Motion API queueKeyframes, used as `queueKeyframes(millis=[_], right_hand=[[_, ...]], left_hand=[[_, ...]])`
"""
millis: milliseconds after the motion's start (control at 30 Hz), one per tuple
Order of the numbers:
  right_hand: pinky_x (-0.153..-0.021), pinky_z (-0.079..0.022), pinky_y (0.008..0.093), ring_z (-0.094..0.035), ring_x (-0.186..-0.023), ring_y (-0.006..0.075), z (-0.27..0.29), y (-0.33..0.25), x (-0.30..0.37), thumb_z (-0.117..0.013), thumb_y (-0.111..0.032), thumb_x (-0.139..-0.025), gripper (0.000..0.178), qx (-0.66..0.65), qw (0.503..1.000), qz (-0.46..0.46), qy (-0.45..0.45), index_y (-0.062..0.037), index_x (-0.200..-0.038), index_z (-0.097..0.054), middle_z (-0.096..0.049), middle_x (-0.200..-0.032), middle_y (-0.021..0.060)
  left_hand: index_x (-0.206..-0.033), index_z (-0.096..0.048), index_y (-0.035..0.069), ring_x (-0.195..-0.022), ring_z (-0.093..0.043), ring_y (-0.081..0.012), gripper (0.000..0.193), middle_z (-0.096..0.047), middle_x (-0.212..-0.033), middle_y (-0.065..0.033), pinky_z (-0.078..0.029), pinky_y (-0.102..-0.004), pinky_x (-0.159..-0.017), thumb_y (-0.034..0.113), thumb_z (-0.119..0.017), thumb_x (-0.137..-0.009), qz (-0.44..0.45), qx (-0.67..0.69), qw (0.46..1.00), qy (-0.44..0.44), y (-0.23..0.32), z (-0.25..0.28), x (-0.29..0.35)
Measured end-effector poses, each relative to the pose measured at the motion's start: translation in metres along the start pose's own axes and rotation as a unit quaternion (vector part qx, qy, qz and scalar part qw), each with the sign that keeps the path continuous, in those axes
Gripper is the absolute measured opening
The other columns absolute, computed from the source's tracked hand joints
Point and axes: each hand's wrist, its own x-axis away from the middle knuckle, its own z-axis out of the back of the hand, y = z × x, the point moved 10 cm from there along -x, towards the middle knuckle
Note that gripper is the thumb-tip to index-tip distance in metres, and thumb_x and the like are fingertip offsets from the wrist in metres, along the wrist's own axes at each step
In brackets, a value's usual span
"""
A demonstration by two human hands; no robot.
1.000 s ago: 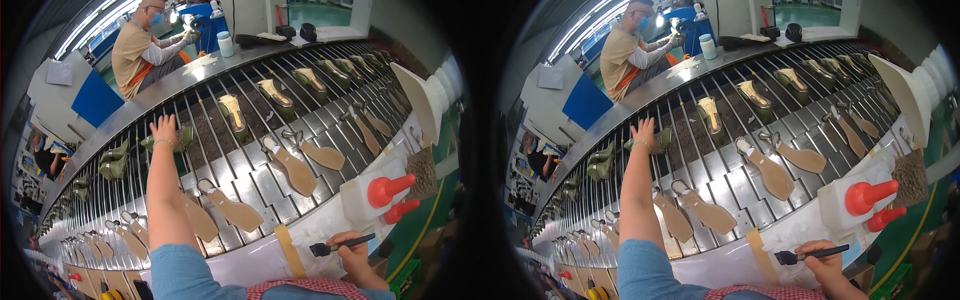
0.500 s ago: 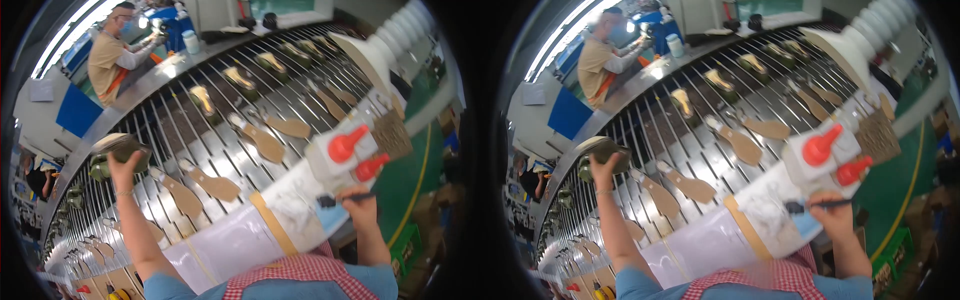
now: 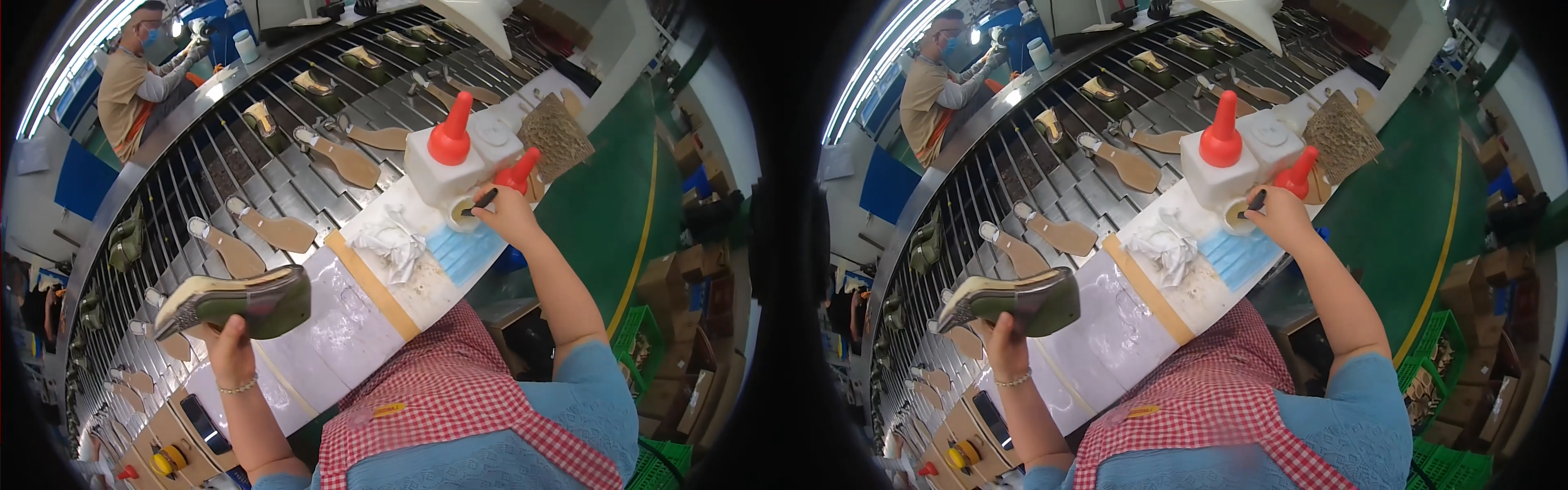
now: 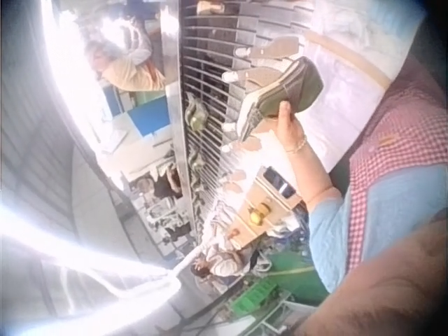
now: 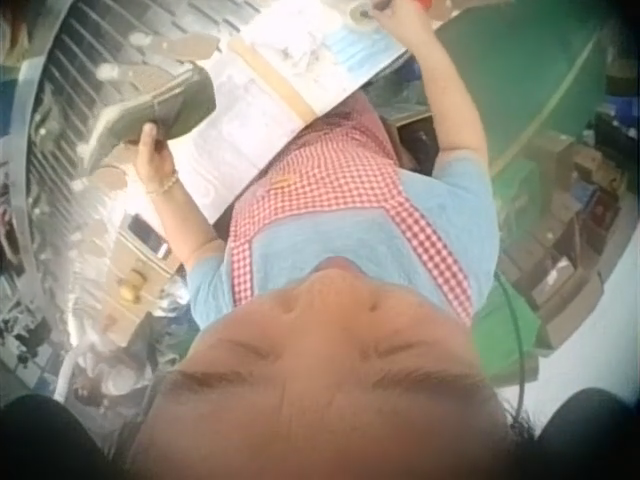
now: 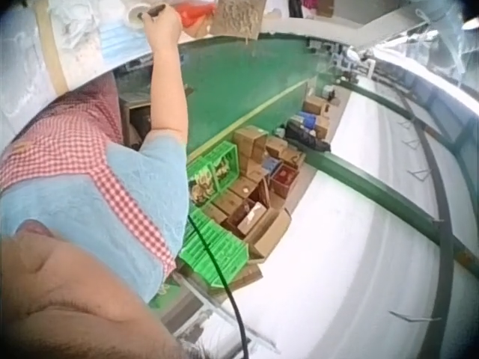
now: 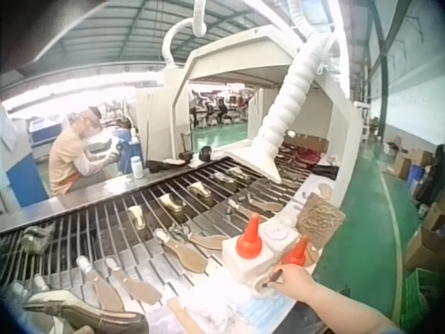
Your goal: Applying adhesive to the base of shoe uppers on an assembly line using a brush.
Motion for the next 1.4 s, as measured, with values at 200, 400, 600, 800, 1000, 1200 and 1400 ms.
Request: queueKeyframes(millis=[200, 400, 600, 800, 1000, 1200, 1400], right_hand=[[-0.074, -0.049, 0.0348, -0.064, -0.082, 0.0275, 0.004, -0.011, 0.007, -0.07, -0.009, -0.072, 0.018, -0.018, 1.0, 0.001, -0.004, -0.0033, -0.087, -0.063, -0.066, -0.083, 0.013], [-0.071, -0.048, 0.0332, -0.064, -0.079, 0.0211, -0.002, 0.017, 0.008, -0.07, -0.009, -0.073, 0.017, -0.095, 0.995, -0.018, -0.01, -0.0023, -0.087, -0.063, -0.065, -0.083, 0.0092], [-0.073, -0.049, 0.0291, -0.061, -0.079, 0.0159, -0.012, 0.073, 0.032, -0.071, -0.016, -0.079, 0.019, -0.463, 0.858, -0.216, 0.047, -0.0057, -0.092, -0.063, -0.062, -0.081, 0.0044], [-0.066, -0.051, 0.0317, -0.063, -0.076, 0.0182, -0.082, 0.121, 0.058, -0.073, -0.031, -0.08, 0.025, -0.68, 0.619, -0.392, 0.047, -0.0097, -0.086, -0.061, -0.063, -0.075, 0.0016], [-0.068, -0.055, 0.0319, -0.067, -0.081, 0.0217, -0.059, 0.093, 0.051, -0.065, -0.027, -0.087, 0.021, -0.816, 0.513, -0.268, 0.017, -0.0065, -0.092, -0.063, -0.068, -0.083, 0.009], [-0.086, -0.049, 0.0307, -0.062, -0.095, 0.0177, -0.013, -0.067, 0.094, -0.061, -0.017, -0.09, 0.019, -0.694, 0.717, -0.027, -0.056, -0.002, -0.1, -0.057, -0.064, -0.1, 0.0131], [-0.083, -0.049, 0.029, -0.061, -0.095, 0.0183, -0.049, -0.164, 0.135, -0.068, 0.004, -0.077, 0.021, -0.583, 0.785, 0.013, -0.208, 0.0009, -0.096, -0.061, -0.064, -0.101, 0.014]], left_hand=[[-0.122, -0.048, 0.0, -0.11, -0.055, -0.0207, 0.062, -0.058, -0.117, -0.01, -0.043, -0.033, -0.097, 0.0, -0.077, -0.067, 0.001, -0.049, 0.999, 0.015, -0.014, -0.039, 0.039], [-0.128, -0.043, 0.002, -0.113, -0.053, -0.0235, 0.067, -0.054, -0.124, -0.0104, -0.043, -0.036, -0.099, -0.004, -0.075, -0.068, -0.009, -0.12, 0.993, -0.008, -0.052, -0.078, 0.052], [-0.126, -0.043, 0.002, -0.11, -0.054, -0.0205, 0.072, -0.053, -0.121, -0.0104, -0.043, -0.0328, -0.096, 0.012, -0.083, -0.066, -0.145, -0.295, 0.943, -0.05, -0.051, -0.11, 0.071], [-0.126, -0.036, 0.004, -0.114, -0.052, -0.0254, 0.077, -0.046, -0.128, -0.0138, -0.045, -0.0363, -0.098, 0.008, -0.083, -0.065, -0.109, -0.16, 0.981, 0.002, -0.081, -0.091, 0.091], [-0.125, -0.037, 0.007, -0.113, -0.052, -0.0293, 0.074, -0.042, -0.129, -0.0188, -0.046, -0.0377, -0.096, -0.003, -0.078, -0.065, -0.122, -0.098, 0.988, -0.016, -0.103, -0.089, 0.098], [-0.125, -0.037, 0.005, -0.116, -0.05, -0.0262, 0.066, -0.036, -0.133, -0.0164, -0.046, -0.0351, -0.097, -0.007, -0.071, -0.07, -0.165, -0.263, 0.947, -0.079, -0.095, -0.12, 0.105], [-0.124, -0.036, 0.005, -0.121, -0.045, -0.0249, 0.067, -0.037, -0.133, -0.0161, -0.043, -0.0347, -0.099, -0.004, -0.073, -0.07, -0.221, -0.327, 0.915, -0.083, -0.09, -0.119, 0.111]])
